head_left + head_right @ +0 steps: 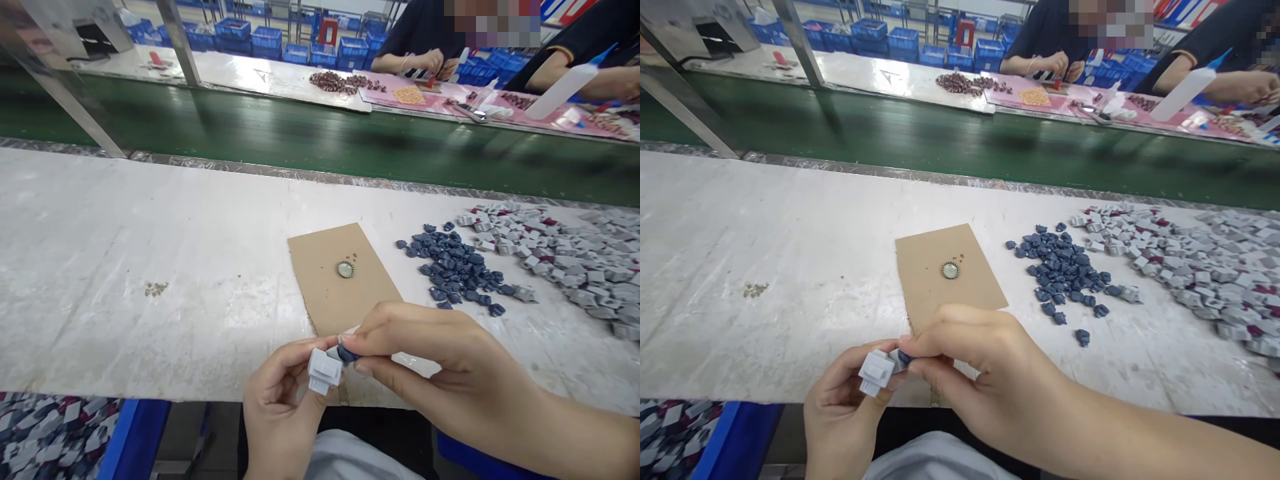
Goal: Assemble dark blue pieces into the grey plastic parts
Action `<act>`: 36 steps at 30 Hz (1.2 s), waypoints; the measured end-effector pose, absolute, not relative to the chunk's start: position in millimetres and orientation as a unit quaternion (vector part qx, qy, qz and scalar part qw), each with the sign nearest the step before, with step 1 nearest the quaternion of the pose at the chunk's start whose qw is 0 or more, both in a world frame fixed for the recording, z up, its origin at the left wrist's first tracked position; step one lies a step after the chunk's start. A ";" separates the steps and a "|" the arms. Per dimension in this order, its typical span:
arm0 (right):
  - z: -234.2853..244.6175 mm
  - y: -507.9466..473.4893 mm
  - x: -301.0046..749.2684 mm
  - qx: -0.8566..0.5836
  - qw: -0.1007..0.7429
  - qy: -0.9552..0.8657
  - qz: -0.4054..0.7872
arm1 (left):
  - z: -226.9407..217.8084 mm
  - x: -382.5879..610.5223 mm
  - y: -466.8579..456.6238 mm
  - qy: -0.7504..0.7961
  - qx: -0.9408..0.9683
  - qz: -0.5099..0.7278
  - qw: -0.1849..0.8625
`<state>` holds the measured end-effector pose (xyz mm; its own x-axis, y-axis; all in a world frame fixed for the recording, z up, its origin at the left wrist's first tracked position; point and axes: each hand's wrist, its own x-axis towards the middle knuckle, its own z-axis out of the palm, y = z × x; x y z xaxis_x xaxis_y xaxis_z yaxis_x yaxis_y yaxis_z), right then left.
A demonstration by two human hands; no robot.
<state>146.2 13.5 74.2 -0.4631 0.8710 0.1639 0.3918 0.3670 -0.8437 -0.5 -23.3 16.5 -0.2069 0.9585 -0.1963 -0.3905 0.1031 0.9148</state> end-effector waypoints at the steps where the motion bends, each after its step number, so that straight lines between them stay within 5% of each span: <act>1: 71.6 11.8 146.2 -0.414 0.318 -0.763 0.383 | 15.1 -0.3 -23.8 0.485 0.301 0.610 0.549; 19: 55.8 24.6 145.0 -0.430 0.312 -0.715 0.455 | -6.9 -4.9 -10.1 0.443 0.275 0.552 0.651; 24: 70.7 40.1 148.7 -0.507 0.326 -0.692 0.398 | 7.0 -0.4 -10.5 0.448 0.225 0.546 0.671; 31: 70.3 41.6 148.7 -0.511 0.213 -0.475 0.684 | 14.3 1.1 -12.6 0.441 0.219 0.547 0.677; 36: 71.1 38.7 157.3 -0.451 0.202 -0.439 0.751 | 12.7 -3.0 -13.1 0.460 0.272 0.547 0.644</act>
<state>157.3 38.7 71.1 -0.5124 0.6983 -0.4997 0.0920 -0.5339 -0.8405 -3.0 -13.1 12.7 -0.0215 0.9556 -0.2940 -0.4547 0.2526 0.8541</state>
